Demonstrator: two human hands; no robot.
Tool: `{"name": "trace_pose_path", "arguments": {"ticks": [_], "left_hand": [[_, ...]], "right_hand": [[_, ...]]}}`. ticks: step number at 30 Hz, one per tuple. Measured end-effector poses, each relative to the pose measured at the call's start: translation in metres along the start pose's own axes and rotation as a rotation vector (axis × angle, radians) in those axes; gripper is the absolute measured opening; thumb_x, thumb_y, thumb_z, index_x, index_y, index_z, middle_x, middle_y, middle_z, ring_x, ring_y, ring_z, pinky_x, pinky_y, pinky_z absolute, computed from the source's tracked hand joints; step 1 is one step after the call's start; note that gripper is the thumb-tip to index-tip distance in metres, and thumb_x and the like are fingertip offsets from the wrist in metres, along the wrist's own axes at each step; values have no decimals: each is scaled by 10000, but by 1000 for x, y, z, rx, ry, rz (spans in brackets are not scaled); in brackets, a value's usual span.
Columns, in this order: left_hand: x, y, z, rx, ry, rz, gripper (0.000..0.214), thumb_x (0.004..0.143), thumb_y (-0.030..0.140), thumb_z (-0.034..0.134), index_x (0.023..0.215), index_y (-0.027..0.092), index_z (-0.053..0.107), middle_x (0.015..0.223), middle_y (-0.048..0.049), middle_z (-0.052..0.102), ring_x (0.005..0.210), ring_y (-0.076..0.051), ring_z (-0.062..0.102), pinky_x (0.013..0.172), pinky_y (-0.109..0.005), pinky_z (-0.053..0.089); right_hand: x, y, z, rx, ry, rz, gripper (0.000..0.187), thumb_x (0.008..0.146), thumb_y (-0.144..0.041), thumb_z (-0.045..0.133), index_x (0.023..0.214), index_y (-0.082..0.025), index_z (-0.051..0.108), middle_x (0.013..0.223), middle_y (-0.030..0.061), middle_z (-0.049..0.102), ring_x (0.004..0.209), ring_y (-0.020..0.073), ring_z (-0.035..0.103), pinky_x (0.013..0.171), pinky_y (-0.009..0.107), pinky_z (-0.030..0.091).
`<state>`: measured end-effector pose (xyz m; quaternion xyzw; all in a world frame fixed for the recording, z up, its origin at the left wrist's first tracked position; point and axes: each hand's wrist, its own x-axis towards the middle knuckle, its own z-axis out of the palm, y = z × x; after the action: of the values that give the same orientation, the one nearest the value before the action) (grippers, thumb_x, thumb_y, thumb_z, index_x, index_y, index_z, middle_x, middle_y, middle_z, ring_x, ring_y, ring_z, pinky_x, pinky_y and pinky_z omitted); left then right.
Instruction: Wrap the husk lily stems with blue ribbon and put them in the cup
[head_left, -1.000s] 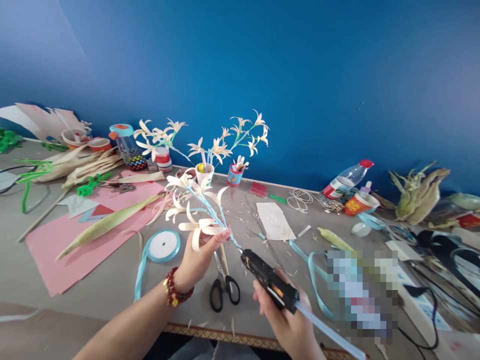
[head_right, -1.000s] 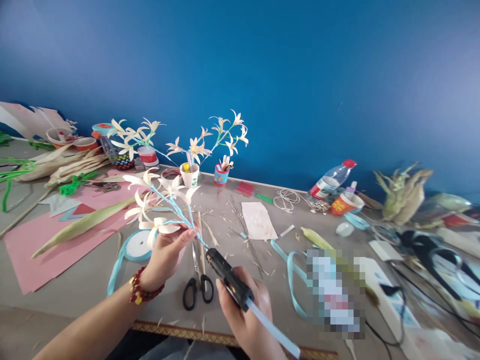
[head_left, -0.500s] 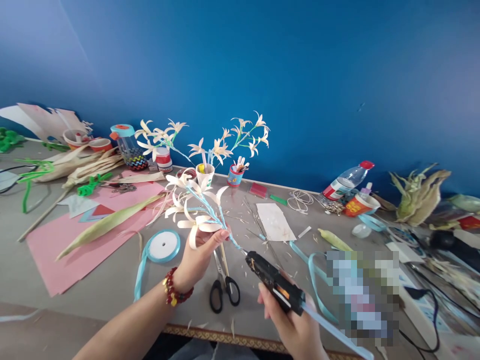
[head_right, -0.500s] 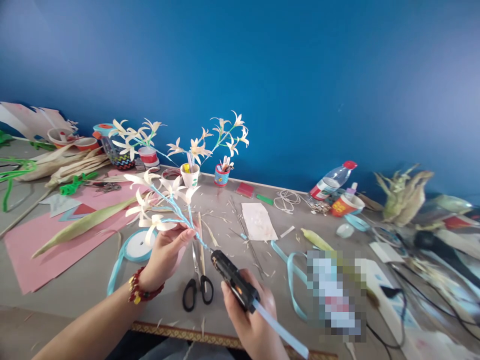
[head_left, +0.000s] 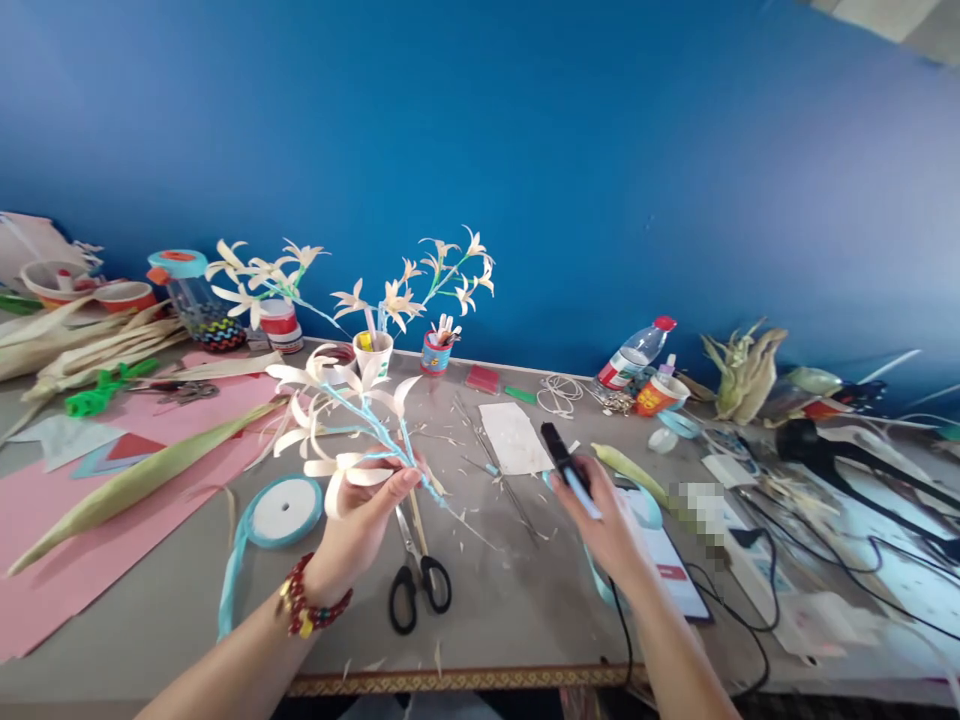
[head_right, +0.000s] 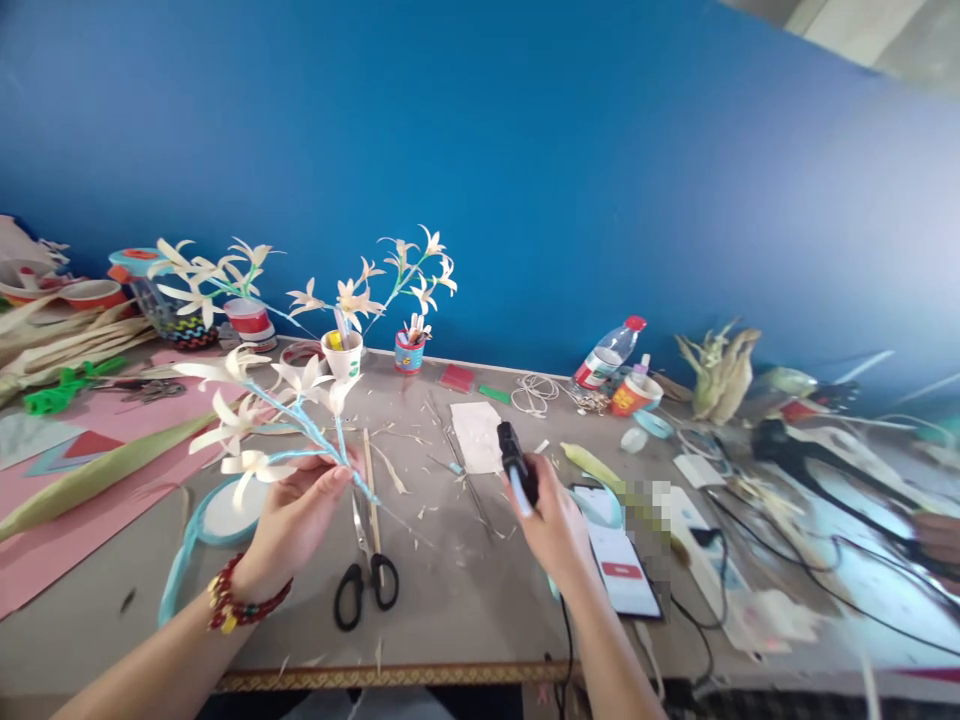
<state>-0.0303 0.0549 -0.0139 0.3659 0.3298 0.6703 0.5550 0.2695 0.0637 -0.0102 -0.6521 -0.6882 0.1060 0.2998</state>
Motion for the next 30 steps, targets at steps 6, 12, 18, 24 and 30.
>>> {"name": "trace_pose_path", "arguments": {"ticks": [6, 12, 18, 24, 30], "left_hand": [[-1, -1, -1, 2, -62, 2, 131, 753, 307, 822, 738, 196, 754, 816, -33, 716, 802, -175, 661, 743, -294, 541], [-2, -7, -4, 26, -63, -5, 164, 758, 330, 819, 759, 187, 740, 844, -44, 744, 802, -181, 672, 740, -304, 544], [-2, -6, -1, 26, -27, -50, 188, 759, 339, 820, 792, 182, 722, 777, -28, 729, 755, -168, 673, 732, -294, 553], [-2, -7, 1, 36, -7, -93, 170, 751, 327, 832, 796, 184, 750, 776, -14, 738, 743, -140, 665, 720, -246, 547], [0, -7, 1, 13, 45, -68, 166, 737, 305, 843, 786, 189, 736, 775, -2, 732, 704, -115, 639, 721, -235, 533]], "right_hand": [[5, 7, 29, -357, -170, -99, 256, 905, -260, 500, 1140, -163, 526, 1140, 158, 695, 964, 308, 697, 792, 386, 519], [8, -5, 37, -524, -222, -158, 247, 903, -214, 526, 1139, -145, 550, 1137, 158, 670, 1067, 324, 645, 875, 397, 480], [11, -7, 30, -541, -238, -218, 283, 861, -264, 608, 1127, -170, 614, 1126, 137, 679, 1033, 349, 637, 843, 440, 485], [-8, -60, 16, 163, -199, -265, 155, 959, -357, 551, 993, -226, 627, 1029, 77, 688, 884, 219, 666, 804, 337, 517], [-18, -109, 16, 453, -258, -285, 77, 924, -300, 606, 957, -230, 606, 923, 31, 671, 836, 174, 653, 778, 280, 497]]}}
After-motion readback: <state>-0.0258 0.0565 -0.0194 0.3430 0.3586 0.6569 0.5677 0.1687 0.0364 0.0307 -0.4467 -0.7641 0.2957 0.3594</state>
